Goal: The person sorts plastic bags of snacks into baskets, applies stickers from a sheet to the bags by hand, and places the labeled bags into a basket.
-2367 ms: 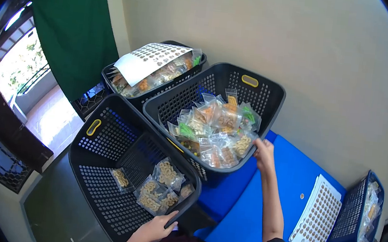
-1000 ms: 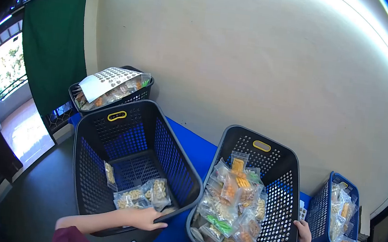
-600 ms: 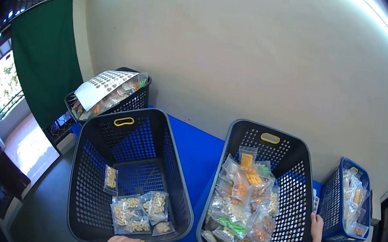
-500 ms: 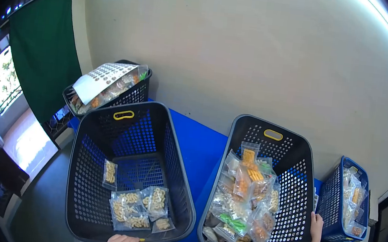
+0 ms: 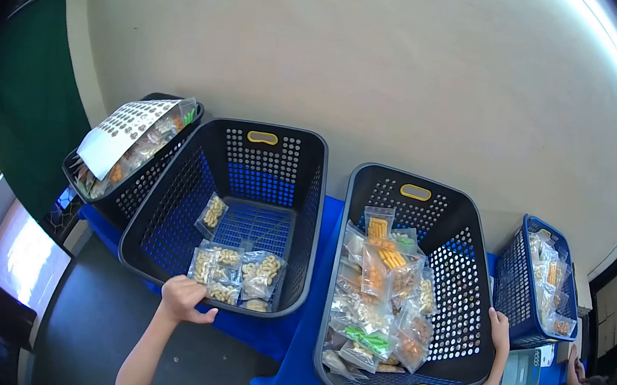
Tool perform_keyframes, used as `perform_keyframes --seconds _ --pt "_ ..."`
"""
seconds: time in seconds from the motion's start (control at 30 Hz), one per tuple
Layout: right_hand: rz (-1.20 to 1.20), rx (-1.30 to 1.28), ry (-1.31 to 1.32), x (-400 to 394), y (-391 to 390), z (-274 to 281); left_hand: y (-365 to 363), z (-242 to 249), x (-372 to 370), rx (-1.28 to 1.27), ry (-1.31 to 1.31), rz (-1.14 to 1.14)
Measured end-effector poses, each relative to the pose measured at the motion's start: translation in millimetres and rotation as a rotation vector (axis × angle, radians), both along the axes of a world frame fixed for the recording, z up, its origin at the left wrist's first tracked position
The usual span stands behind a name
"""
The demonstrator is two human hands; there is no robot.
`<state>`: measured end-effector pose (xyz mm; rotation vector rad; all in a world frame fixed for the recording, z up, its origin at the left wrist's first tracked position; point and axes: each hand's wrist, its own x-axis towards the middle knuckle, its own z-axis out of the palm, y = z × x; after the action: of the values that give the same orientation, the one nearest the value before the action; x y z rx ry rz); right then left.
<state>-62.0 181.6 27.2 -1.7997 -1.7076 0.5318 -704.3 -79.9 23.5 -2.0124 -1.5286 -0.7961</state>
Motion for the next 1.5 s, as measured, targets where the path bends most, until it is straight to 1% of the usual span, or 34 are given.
perform_keyframes --seconds 0.03,0.07,0.17,0.2,0.23,0.3,0.4,0.5,0.57,0.6,0.63,0.7,0.8,0.9,0.93,0.97,1.03,1.07,1.1,1.17,1.27,1.3,1.37,1.43,1.47,1.5 --pt "-0.005 0.003 0.034 1.1 0.0 -5.6 5.8 2.2 -6.3 -0.005 -0.021 -0.023" --pt "0.030 -0.001 0.029 6.2 1.7 -12.3 11.3 -4.1 -14.7 0.049 -0.025 -0.022" --pt "0.065 0.029 -0.077 2.3 -1.4 -15.0 23.0 -16.9 -33.9 0.173 0.001 0.055" --pt "0.087 0.073 -0.095 -3.6 -4.4 -13.2 25.8 -13.5 -36.9 0.182 -0.022 0.050" --pt "0.078 0.115 -0.123 -10.8 -4.6 -14.7 29.3 -10.1 -45.9 0.191 -0.050 0.045" --pt "0.035 0.083 -0.192 -23.1 -10.6 -7.5 29.8 -12.3 -61.8 0.179 -0.087 0.053" --pt "-0.031 0.030 -0.193 -27.1 -6.1 -7.7 30.2 -7.5 -81.0 0.191 -0.124 0.051" --pt "-0.036 -0.128 0.056 -4.0 18.4 -24.6 28.1 0.3 -81.7 0.176 -0.139 0.051" --pt "-0.118 -0.008 -0.065 -17.0 3.6 -11.6 23.3 5.6 -76.8 0.174 -0.135 0.078" --pt "-0.158 0.051 -0.130 -26.5 -4.3 -3.0 15.5 7.3 -72.6 0.085 -0.169 0.120" --pt "-0.195 0.059 -0.091 -32.7 -14.4 5.8 10.4 8.3 -66.9 0.087 -0.207 0.164" --pt "-0.101 0.362 -0.110 -23.1 -29.4 -4.4 1.3 1.9 -52.7 0.111 -0.288 0.253" --pt "-0.150 0.428 0.189 -51.1 -88.9 28.6 -13.1 -6.8 -37.5 0.026 -0.387 0.252" --pt "0.061 0.410 0.113 -97.3 -153.6 68.0 -12.0 -10.8 -24.5 0.033 -0.482 0.419" --pt "0.113 0.332 0.044 -99.0 -170.6 69.5 -15.6 -5.9 -13.1 -0.021 -0.499 0.481" --pt "0.166 0.265 -0.025 -101.1 -186.0 64.8 -16.0 -4.0 1.0 0.013 -0.495 0.464" --pt "0.176 0.326 -0.277 -103.1 -213.1 53.8 -17.5 12.6 50.7 0.083 -0.496 0.429" --pt "0.179 0.241 -0.367 -92.9 -214.2 35.8 -17.8 15.5 68.5 0.066 -0.490 0.268" --pt "0.186 0.232 -0.322 -92.0 -218.6 36.8 -15.9 14.9 91.1 -0.010 -0.650 0.125" --pt "0.188 0.267 -0.328 -93.7 -223.2 34.1 0.1 10.8 135.1 -0.172 -0.870 -0.160" --pt "0.230 0.233 -0.333 -97.1 -237.3 39.1 20.4 5.3 181.9 -0.357 -0.922 -0.187" --pt "0.247 0.262 -0.340 -94.6 -240.8 37.6 23.4 7.8 200.8 -0.319 -0.891 -0.117" --pt "0.282 0.317 -0.353 -89.3 -249.9 28.7 29.1 -1.7 214.2 -0.223 -1.090 -0.107" --pt "0.291 0.370 -0.334 -82.5 -245.8 20.2 28.4 -9.1 222.3 -0.153 -1.136 -0.112" --pt "0.290 0.412 -0.329 -78.8 -239.7 14.2 25.7 -8.1 231.7 -0.137 -1.166 -0.078" --pt "0.291 0.452 -0.323 -74.7 -233.8 9.9 25.7 -17.1 236.0 -0.094 -1.204 -0.073"
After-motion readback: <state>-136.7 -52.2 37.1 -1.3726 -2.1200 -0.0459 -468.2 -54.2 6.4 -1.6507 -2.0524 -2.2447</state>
